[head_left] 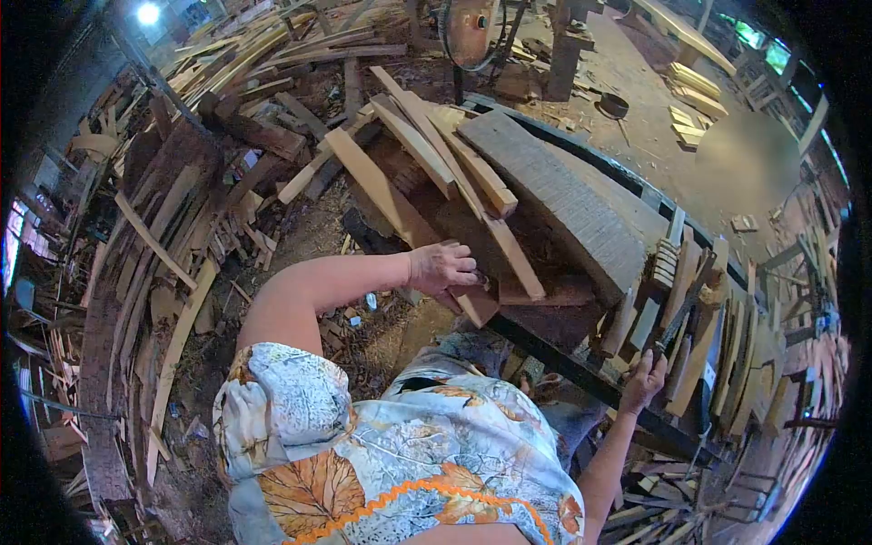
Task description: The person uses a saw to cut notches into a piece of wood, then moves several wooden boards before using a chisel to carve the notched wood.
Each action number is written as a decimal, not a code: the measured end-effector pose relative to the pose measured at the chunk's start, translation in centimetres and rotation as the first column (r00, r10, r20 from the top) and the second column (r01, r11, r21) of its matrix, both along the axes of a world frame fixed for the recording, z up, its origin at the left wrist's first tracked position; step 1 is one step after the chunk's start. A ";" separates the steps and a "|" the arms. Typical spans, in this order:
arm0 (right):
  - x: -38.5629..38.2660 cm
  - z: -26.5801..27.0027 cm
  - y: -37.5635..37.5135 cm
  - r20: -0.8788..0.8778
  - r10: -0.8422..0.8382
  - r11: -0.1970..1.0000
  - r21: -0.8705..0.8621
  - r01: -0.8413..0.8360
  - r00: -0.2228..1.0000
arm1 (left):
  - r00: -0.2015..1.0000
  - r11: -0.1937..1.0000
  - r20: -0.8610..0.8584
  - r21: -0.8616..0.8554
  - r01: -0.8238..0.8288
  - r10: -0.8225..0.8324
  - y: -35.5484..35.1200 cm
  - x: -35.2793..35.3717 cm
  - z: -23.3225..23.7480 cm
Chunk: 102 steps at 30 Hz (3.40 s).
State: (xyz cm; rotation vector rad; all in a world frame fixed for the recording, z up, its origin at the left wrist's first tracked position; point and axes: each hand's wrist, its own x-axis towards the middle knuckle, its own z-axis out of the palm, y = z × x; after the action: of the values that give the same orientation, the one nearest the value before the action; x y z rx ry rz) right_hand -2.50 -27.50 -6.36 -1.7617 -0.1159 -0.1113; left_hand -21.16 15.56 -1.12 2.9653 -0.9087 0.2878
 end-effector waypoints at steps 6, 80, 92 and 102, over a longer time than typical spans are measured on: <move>0.6 -0.8 -0.1 -0.010 0.023 0.998 0.060 -0.022 1.000 | 0.993 0.994 -0.061 0.043 -0.099 0.102 -0.6 -0.9 -0.1; 0.8 0.7 -0.4 0.089 -0.089 0.976 -0.192 0.105 0.992 | 0.745 0.692 -0.040 -0.339 -0.637 0.666 -17.3 24.1 4.3; -0.2 10.2 6.4 0.155 0.120 0.800 -0.599 -0.003 0.981 | 0.685 0.665 0.070 -0.332 -0.670 0.725 -17.8 25.2 3.3; -0.3 10.0 7.6 0.070 0.155 0.694 -0.717 -0.058 0.985 | 0.679 0.646 0.048 -0.363 -0.672 0.733 -17.7 24.9 3.8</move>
State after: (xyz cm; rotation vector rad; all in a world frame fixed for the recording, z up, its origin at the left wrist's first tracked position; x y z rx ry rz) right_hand -2.77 -19.94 3.62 -2.5328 -0.4007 -0.0977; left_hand 3.73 -2.18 2.68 2.8411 0.3573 0.6687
